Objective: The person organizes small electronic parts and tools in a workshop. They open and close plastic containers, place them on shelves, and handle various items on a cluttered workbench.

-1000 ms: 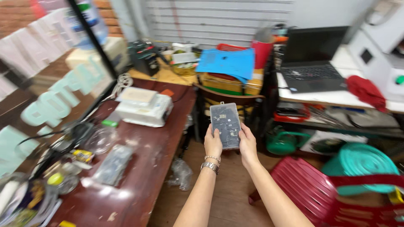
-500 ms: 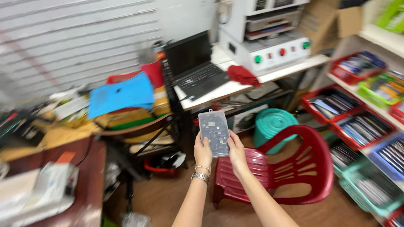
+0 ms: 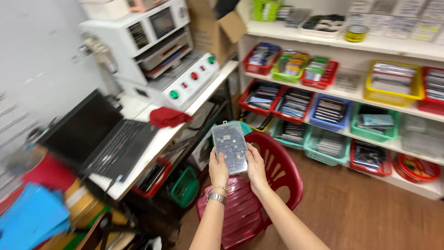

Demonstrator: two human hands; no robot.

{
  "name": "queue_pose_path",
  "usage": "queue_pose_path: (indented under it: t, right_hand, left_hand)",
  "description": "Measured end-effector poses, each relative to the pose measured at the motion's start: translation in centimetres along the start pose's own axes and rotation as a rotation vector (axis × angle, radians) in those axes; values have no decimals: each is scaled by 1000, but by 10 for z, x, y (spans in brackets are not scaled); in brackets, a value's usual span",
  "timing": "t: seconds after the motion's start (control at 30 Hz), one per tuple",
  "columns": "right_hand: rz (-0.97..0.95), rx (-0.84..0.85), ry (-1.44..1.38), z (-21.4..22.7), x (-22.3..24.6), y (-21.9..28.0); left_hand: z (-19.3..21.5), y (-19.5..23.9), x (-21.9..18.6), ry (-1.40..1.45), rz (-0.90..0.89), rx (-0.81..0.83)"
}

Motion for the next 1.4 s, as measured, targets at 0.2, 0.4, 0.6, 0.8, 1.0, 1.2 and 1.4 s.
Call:
queue_pose_path:
  t: [0.2, 0.4, 0.6, 0.8, 1.0, 1.2, 1.4]
  right_hand:
    - [42, -121, -38, 76, 7, -64]
    - [62, -206, 33, 182, 20, -141]
    - [88, -250, 101, 308, 53, -225]
    - [39, -230, 79, 371, 73, -302]
    - [57, -136, 124, 368, 91, -374]
    - [6, -20, 179, 344, 98, -459]
    - [-7, -50, 137, 317, 106, -541]
  left_hand:
    - [-108, -25, 14, 191, 76, 186]
    - [-240, -34, 34, 157, 107, 236]
    - [-399, -40, 63, 267, 120, 294]
    - [-493, -72, 76, 188, 70, 264]
    - [-532, -137, 76, 274, 105, 249]
    - [-558, -236, 83, 211, 5, 185]
    - [-575, -297, 70, 375, 68, 140]
Point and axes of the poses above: each hand's wrist, its own y-axis away from the middle knuckle, its own z-axis out of the back of the hand, x = y × z, the point moved 5 cm from there along -y, towards the middle knuckle, and after that the axes turned 11 degrees about y, right-handed, at the moved point
